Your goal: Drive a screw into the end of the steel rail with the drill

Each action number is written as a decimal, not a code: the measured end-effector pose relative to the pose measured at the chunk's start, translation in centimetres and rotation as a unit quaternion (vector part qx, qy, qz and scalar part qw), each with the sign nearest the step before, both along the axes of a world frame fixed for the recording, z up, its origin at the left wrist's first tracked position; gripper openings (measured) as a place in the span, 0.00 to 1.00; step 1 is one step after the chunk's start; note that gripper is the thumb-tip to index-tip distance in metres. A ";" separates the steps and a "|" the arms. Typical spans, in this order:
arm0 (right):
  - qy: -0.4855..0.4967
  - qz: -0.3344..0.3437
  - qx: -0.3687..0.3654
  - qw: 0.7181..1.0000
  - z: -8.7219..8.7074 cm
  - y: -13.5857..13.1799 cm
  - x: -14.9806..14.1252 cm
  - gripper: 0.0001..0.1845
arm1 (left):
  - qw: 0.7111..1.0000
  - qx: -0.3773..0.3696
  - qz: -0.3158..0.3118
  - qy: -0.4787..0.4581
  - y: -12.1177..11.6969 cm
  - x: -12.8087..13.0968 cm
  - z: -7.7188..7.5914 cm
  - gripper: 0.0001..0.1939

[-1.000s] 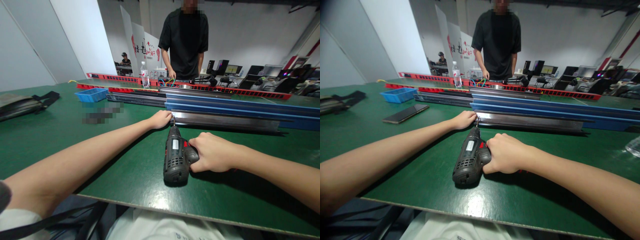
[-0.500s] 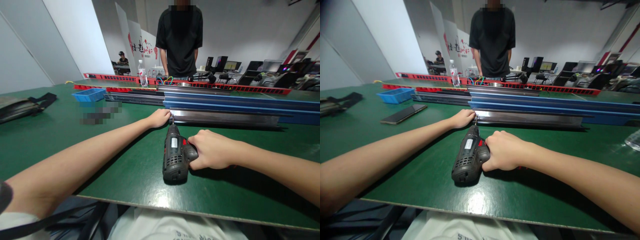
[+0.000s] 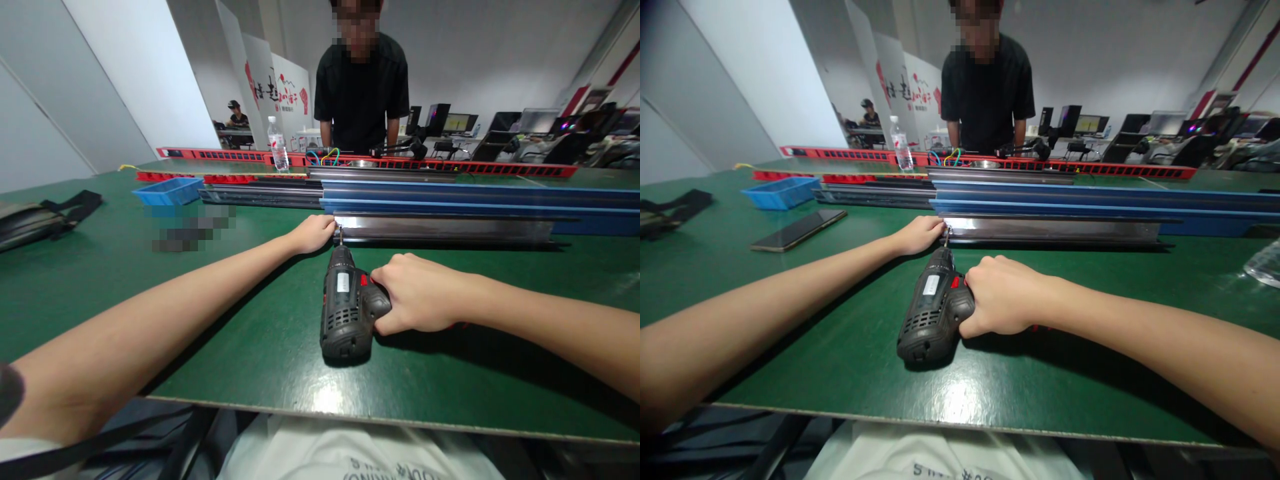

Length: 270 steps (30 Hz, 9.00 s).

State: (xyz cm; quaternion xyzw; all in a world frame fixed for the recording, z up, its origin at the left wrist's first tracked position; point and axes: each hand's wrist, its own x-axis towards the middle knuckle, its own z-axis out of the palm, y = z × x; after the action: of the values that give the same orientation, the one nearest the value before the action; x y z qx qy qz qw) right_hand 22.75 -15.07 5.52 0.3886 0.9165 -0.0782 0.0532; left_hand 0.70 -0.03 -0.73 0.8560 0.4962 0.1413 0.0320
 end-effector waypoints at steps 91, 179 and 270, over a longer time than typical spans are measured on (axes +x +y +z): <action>0.017 -0.010 -0.028 0.999 -0.3 0.0 0.1 0.14 | 0.999 -0.021 0.017 -0.042 0.3 -0.2 0.0 0.21; 0.006 0.001 -0.005 1.000 -0.2 0.0 0.0 0.14 | 1.000 -0.016 0.005 -0.023 0.0 0.0 0.1 0.22; 0.015 -0.001 -0.003 1.000 -0.1 -0.1 -0.2 0.13 | 1.000 -0.004 0.015 -0.005 -0.4 0.0 0.1 0.21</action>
State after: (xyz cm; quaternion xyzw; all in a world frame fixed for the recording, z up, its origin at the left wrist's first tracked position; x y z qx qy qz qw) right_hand 22.57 -15.12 5.43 0.3885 0.9164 -0.0870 0.0402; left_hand 0.65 -0.38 -0.65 0.8478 0.5092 0.1441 0.0360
